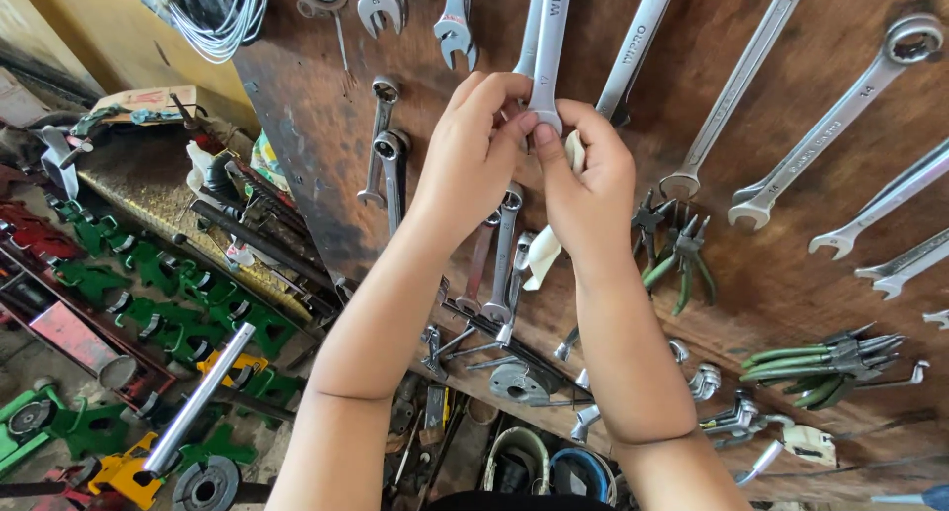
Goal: Cleaning and organizing metal wrenches on a wall-mounted tool board.
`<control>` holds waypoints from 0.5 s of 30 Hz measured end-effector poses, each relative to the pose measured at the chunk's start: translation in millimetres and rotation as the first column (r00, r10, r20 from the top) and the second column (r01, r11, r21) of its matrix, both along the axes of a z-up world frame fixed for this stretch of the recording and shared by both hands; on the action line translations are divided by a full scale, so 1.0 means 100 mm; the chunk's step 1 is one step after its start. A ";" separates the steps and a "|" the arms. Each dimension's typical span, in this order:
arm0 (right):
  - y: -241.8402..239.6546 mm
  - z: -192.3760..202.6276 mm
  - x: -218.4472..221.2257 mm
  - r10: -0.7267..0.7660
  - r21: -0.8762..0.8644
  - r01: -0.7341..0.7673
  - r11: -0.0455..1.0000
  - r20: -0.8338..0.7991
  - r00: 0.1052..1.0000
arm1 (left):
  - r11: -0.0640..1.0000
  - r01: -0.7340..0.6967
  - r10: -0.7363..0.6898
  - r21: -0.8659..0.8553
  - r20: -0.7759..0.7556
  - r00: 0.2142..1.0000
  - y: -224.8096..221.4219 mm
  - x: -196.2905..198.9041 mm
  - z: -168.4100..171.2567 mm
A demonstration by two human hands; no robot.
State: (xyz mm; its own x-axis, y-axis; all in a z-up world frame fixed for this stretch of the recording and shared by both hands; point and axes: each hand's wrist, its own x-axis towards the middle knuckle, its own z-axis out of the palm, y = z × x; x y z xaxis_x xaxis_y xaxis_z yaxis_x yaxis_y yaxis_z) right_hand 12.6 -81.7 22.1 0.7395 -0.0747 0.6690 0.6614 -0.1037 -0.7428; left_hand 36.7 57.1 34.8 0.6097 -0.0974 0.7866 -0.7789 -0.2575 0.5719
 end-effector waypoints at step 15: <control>0.02 -0.73 -0.68 -0.025 -0.227 0.007 0.974 -0.075 0.997 | 0.965 0.236 -0.233 -0.114 0.039 0.972 0.21 -0.78 -0.39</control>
State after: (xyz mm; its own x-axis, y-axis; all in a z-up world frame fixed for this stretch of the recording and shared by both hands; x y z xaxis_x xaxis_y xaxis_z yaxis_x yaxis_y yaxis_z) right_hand -55.7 -79.5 -51.2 0.7892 0.0596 0.6112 0.6003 -0.2851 -0.7472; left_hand -41.2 77.8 -4.5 0.5609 -0.1418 0.8157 -0.8238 0.0019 0.5668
